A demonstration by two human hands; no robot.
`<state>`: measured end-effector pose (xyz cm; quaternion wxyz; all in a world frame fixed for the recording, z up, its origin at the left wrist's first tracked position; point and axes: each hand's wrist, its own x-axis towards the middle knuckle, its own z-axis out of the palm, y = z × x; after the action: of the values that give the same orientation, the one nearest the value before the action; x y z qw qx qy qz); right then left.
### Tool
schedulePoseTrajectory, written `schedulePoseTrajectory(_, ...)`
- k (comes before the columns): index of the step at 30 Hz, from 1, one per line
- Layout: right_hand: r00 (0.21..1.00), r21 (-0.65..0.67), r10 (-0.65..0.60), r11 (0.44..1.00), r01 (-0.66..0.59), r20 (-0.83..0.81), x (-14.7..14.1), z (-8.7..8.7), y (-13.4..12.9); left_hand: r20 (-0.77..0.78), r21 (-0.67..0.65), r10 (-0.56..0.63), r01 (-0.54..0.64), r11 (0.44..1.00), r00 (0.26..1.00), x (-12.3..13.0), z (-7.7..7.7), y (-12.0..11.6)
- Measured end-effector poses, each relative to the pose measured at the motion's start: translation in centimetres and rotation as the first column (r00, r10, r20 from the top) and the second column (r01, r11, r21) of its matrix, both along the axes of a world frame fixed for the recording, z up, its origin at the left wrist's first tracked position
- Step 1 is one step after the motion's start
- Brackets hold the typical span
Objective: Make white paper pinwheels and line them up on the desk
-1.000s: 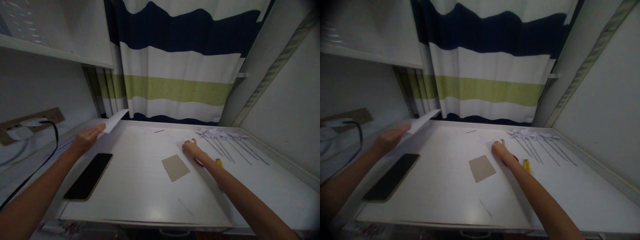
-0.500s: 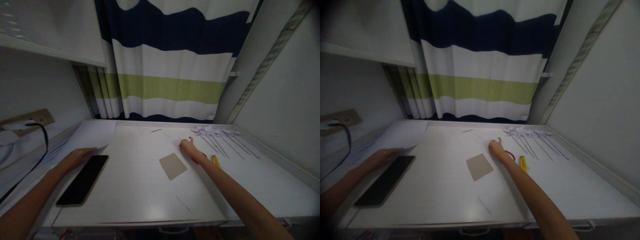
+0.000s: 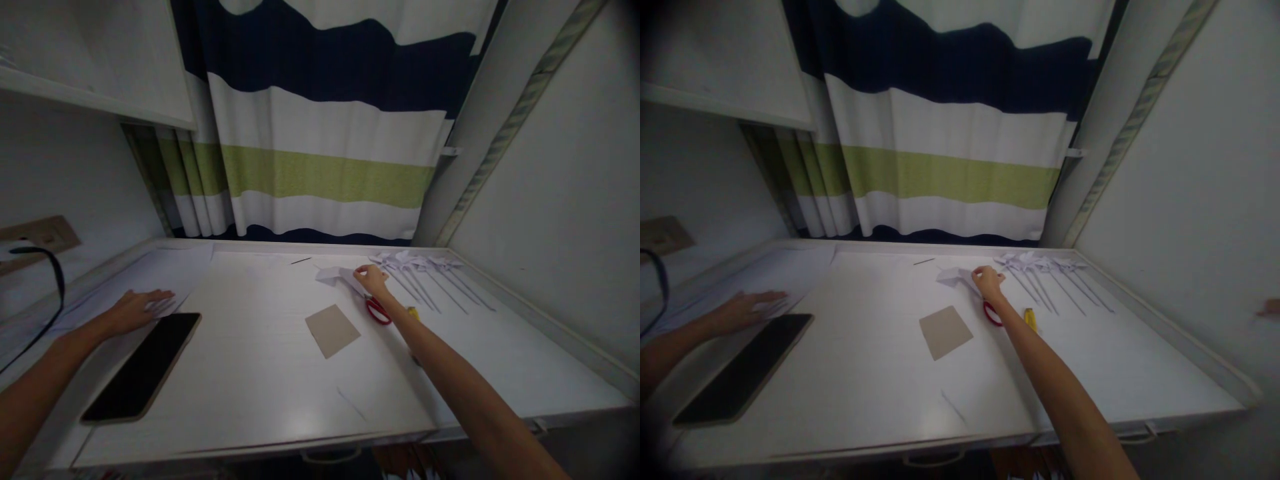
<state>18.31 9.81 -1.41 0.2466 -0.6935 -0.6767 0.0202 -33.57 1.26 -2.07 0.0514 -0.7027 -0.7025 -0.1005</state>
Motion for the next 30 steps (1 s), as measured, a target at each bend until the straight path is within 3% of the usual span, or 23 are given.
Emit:
schedulePoseTrajectory(2,0.996,0.015,-0.037,0.999,0.038,-0.08,0.2,0.0,0.4,-0.037,-0.067,-0.085,0.083,0.994,0.996,1.8,1.3,0.4)
schedulePoseTrajectory(6,0.975,0.083,-0.012,0.996,0.031,-0.223,0.5,0.0,0.9,0.029,0.042,-0.233,0.231,0.972,0.972,7.0,4.1,1.4)
schedulePoseTrajectory(9,0.95,0.192,0.07,0.981,-0.01,-0.304,0.5,0.9,0.9,0.211,0.137,-0.361,0.338,0.931,0.908,12.5,5.8,1.4)
schedulePoseTrajectory(12,0.921,0.326,0.179,0.943,-0.062,-0.345,-0.2,2.4,-0.3,0.516,0.113,-0.37,0.367,0.923,0.772,18.9,6.1,0.5)
schedulePoseTrajectory(14,0.906,0.412,0.246,0.907,-0.09,-0.343,-1.2,3.2,-2.1,0.758,0.069,-0.324,0.424,0.903,0.566,23.1,5.6,-0.2)
schedulePoseTrajectory(17,0.884,0.503,0.379,0.84,-0.204,-0.274,-3.3,3.1,-5.5,0.985,0.064,-0.147,0.588,0.807,0.094,28.4,4.0,-0.5)
schedulePoseTrajectory(19,0.805,0.55,0.591,0.69,-0.47,-0.054,-4.6,2.2,-7.5,0.992,0.09,-0.015,0.606,0.79,-0.128,30.8,3.0,-0.3)
schedulePoseTrajectory(21,0.698,0.471,0.704,0.576,-0.668,0.129,-5.4,1.3,-8.9,0.967,0.093,0.059,0.555,0.827,-0.249,32.3,2.3,0.0)
schedulePoseTrajectory(23,0.619,0.383,0.754,0.517,-0.766,0.22,-5.8,0.6,-9.4,0.947,0.081,0.064,0.43,0.899,-0.314,32.8,1.9,0.4)
schedulePoseTrajectory(25,0.631,0.354,0.747,0.544,-0.761,0.208,-5.7,0.4,-9.4,0.939,0.072,0.043,0.318,0.945,-0.341,32.9,1.5,0.7)
schedulePoseTrajectory(28,0.807,0.422,0.59,0.737,-0.528,-0.021,-5.2,0.6,-8.5,0.95,0.041,0.05,0.279,0.959,-0.308,32.6,0.8,1.2)
schedulePoseTrajectory(30,0.824,0.39,0.497,0.84,-0.378,-0.271,-4.8,0.5,-7.5,0.967,0.0,0.07,0.276,0.961,-0.243,32.5,0.4,1.4)
